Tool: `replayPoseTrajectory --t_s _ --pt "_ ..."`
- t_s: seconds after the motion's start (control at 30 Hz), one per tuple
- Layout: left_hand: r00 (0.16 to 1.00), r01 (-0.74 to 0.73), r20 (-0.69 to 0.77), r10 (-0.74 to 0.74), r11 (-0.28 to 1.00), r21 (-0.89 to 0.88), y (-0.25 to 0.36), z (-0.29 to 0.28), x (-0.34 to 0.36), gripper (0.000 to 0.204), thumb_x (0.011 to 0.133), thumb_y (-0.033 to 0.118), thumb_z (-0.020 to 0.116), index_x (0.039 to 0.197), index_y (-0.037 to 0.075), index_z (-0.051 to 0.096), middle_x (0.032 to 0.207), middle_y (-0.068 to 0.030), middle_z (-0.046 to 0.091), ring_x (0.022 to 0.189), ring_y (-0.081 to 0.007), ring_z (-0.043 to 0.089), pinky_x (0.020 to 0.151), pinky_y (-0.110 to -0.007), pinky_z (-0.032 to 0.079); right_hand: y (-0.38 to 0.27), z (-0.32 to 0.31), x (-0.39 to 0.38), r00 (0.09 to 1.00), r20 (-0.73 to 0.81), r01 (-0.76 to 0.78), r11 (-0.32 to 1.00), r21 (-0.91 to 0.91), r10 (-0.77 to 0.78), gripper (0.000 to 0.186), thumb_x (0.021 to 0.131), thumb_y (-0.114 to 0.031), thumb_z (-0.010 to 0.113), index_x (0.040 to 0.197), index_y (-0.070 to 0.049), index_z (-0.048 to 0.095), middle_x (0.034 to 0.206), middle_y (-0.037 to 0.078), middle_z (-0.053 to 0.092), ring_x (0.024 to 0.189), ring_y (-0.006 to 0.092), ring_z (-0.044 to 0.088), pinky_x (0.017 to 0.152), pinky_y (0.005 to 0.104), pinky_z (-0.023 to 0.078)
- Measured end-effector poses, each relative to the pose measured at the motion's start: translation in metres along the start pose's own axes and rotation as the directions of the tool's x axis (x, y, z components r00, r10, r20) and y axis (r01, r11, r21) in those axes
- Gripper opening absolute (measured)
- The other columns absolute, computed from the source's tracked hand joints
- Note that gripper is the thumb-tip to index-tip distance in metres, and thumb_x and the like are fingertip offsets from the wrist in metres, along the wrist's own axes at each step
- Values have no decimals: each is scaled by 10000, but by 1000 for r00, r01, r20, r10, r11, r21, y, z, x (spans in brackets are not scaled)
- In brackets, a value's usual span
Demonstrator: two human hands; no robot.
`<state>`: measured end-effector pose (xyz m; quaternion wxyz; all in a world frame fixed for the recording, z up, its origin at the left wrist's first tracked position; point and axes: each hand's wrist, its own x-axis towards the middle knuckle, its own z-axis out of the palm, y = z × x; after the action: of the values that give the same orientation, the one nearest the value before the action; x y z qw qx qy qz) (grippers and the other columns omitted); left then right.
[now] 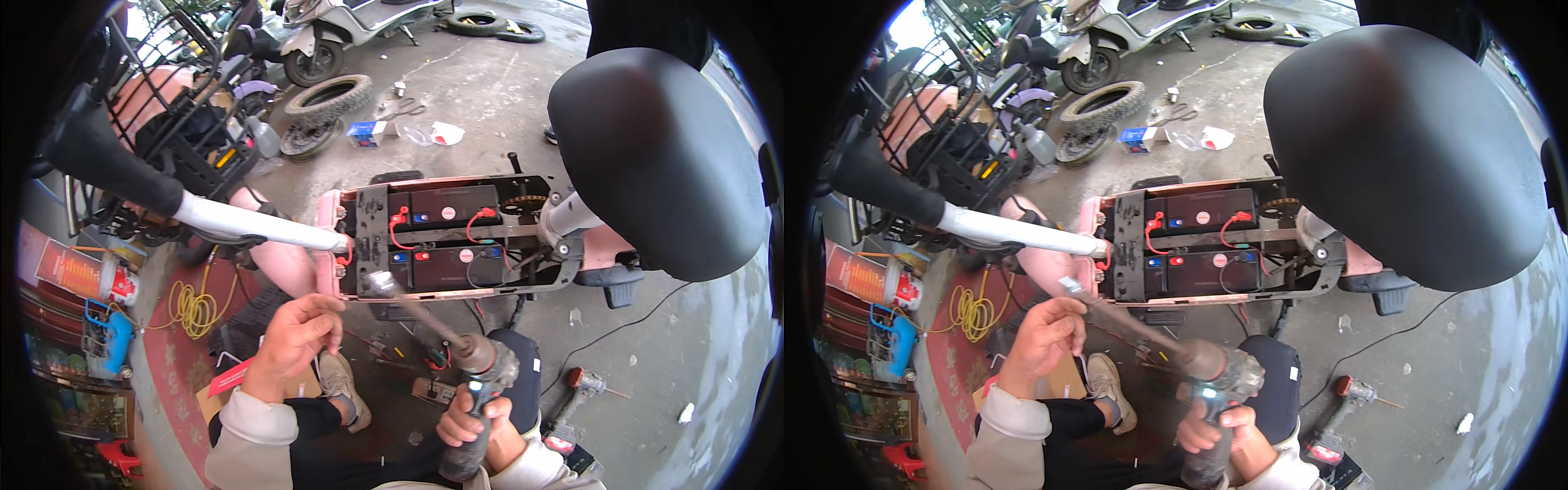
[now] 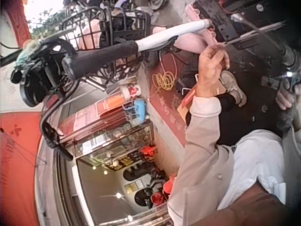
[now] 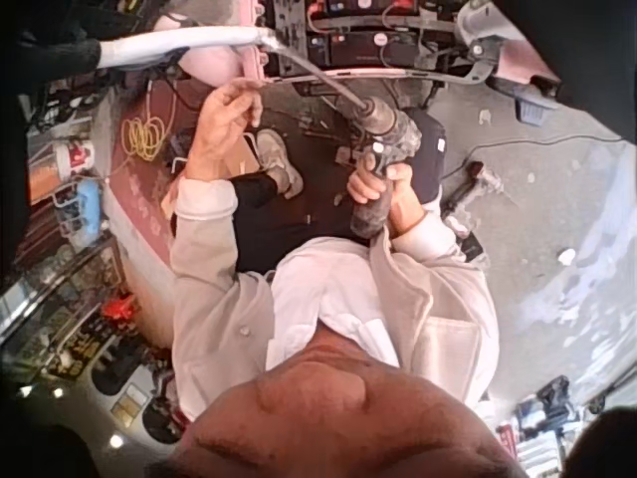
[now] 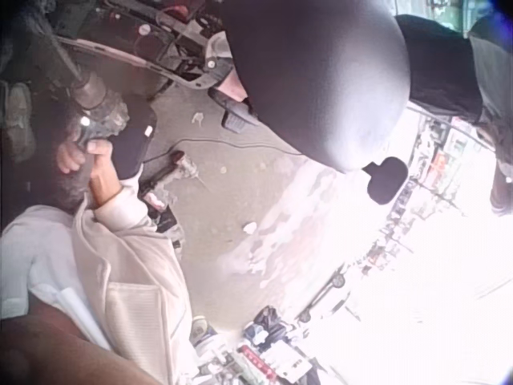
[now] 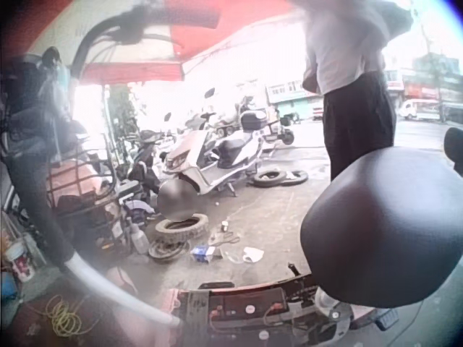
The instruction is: The person removes the scooter seat, uses a power drill to loosen and tighten battery terminal connections, and then replaces the seat.
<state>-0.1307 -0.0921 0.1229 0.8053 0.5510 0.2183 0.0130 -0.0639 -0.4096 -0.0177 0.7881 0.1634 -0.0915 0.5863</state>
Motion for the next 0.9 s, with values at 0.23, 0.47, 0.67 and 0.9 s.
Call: replayPoseTrajectory --t_s 0.23,0.47,0.67,0.9 --pt "992 -121 71 108 589 799 41 39 7 126 922 83 715 950 -4 628 878 -136 667 776 -256 664 700 -391 540 2 2 5 998 47 40 999 3 -40 394 914 -305 664 1240 -86 635 712 -8 525 682 177 518 718 375 424" --pt "849 -352 283 -446 -78 933 -75 70 55 237 932 264 721 1050 60 747 948 -188 763 955 -413 732 824 -522 571 -6 8 -10 981 -101 142 968 -207 -166 410 913 -309 637 1256 -85 633 701 -11 499 661 179 500 721 387 430" --pt "673 -704 561 482 182 687 -66 71 128 345 862 22 651 1202 61 701 1171 -166 726 1089 -369 684 1021 -431 515 5 27 -41 872 -182 332 823 -461 -454 441 890 -317 630 1262 -81 617 722 13 533 691 198 529 751 418 441" --pt "960 -236 192 202 225 945 -44 -9 206 360 905 170 760 1236 41 700 1161 -162 735 1121 -358 685 970 -453 551 9 60 16 651 -398 232 668 -707 -647 456 871 -258 664 1256 -18 618 733 79 573 729 261 573 767 477 479"
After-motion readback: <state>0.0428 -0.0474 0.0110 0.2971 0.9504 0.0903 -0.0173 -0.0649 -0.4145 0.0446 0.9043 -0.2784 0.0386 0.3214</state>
